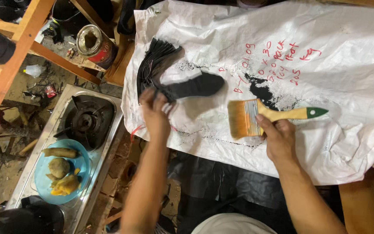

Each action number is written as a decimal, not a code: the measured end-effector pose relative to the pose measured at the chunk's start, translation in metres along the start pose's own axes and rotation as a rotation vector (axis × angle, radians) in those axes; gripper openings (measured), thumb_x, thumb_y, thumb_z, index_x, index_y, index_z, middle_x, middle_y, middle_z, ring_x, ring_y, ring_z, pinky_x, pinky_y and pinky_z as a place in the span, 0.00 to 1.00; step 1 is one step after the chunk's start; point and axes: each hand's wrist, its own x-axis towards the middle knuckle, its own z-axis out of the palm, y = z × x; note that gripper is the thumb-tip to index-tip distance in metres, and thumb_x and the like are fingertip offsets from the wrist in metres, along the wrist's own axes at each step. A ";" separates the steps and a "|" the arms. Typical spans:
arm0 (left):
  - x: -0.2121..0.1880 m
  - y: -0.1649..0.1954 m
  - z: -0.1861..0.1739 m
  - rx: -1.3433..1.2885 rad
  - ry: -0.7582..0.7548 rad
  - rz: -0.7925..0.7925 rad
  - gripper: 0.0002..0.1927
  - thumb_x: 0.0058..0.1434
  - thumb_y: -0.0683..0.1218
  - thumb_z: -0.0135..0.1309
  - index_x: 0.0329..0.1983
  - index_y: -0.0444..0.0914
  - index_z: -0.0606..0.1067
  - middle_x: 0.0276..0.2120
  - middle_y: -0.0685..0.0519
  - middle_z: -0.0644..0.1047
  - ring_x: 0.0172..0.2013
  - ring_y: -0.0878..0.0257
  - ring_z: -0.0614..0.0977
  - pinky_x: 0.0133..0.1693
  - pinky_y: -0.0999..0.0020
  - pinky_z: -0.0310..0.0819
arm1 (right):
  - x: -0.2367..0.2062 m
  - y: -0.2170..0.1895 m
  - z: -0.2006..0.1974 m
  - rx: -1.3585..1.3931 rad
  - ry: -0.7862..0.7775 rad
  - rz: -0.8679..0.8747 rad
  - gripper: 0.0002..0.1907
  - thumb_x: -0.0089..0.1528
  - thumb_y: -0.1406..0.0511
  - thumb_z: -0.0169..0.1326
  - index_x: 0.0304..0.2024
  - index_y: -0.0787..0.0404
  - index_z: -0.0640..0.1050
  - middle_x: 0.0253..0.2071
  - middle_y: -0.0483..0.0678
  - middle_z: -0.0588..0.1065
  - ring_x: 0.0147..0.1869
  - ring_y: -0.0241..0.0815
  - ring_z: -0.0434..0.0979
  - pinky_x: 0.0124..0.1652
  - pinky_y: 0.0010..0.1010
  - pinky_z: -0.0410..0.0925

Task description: The person picks up black rubber shoe soles one at a time and uses a wide bristle brush to spread black powder over the sole surfaces on a white sack-covered work table, then sets the treated soles aside in a stack.

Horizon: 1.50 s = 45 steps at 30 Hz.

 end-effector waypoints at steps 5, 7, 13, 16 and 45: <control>-0.060 -0.091 -0.035 -0.009 -0.145 -0.250 0.18 0.66 0.37 0.47 0.59 0.32 0.62 0.46 0.39 0.75 0.39 0.50 0.82 0.44 0.59 0.84 | 0.027 -0.017 0.016 -0.331 0.005 -0.066 0.13 0.66 0.63 0.64 0.46 0.67 0.83 0.31 0.46 0.74 0.30 0.31 0.66 0.29 0.26 0.61; -0.063 -0.105 -0.045 0.051 -0.197 -0.244 0.17 0.68 0.37 0.48 0.59 0.29 0.66 0.48 0.42 0.75 0.41 0.54 0.82 0.47 0.63 0.84 | 0.031 -0.018 0.028 -0.410 -0.074 -0.175 0.14 0.65 0.62 0.62 0.48 0.66 0.81 0.34 0.44 0.78 0.33 0.29 0.74 0.33 0.24 0.68; -0.057 -0.123 -0.052 0.087 -0.215 -0.174 0.20 0.64 0.34 0.47 0.60 0.33 0.66 0.49 0.44 0.79 0.42 0.60 0.82 0.45 0.66 0.82 | 0.050 -0.017 0.084 -0.804 -0.566 -0.597 0.17 0.62 0.56 0.63 0.44 0.62 0.82 0.38 0.52 0.82 0.38 0.46 0.82 0.38 0.35 0.74; -0.057 -0.125 -0.051 0.032 -0.190 -0.187 0.20 0.64 0.33 0.48 0.60 0.32 0.65 0.47 0.44 0.78 0.39 0.57 0.82 0.44 0.64 0.82 | 0.079 -0.039 0.083 -1.164 -0.401 -0.646 0.18 0.65 0.51 0.61 0.40 0.58 0.84 0.36 0.55 0.82 0.40 0.53 0.82 0.40 0.41 0.74; -0.070 -0.132 -0.051 -0.016 -0.134 -0.127 0.16 0.62 0.32 0.51 0.53 0.31 0.69 0.43 0.47 0.76 0.36 0.60 0.81 0.41 0.67 0.82 | 0.155 -0.036 0.066 -1.204 -0.219 -0.754 0.20 0.66 0.53 0.64 0.32 0.63 0.81 0.28 0.53 0.78 0.28 0.51 0.78 0.33 0.40 0.71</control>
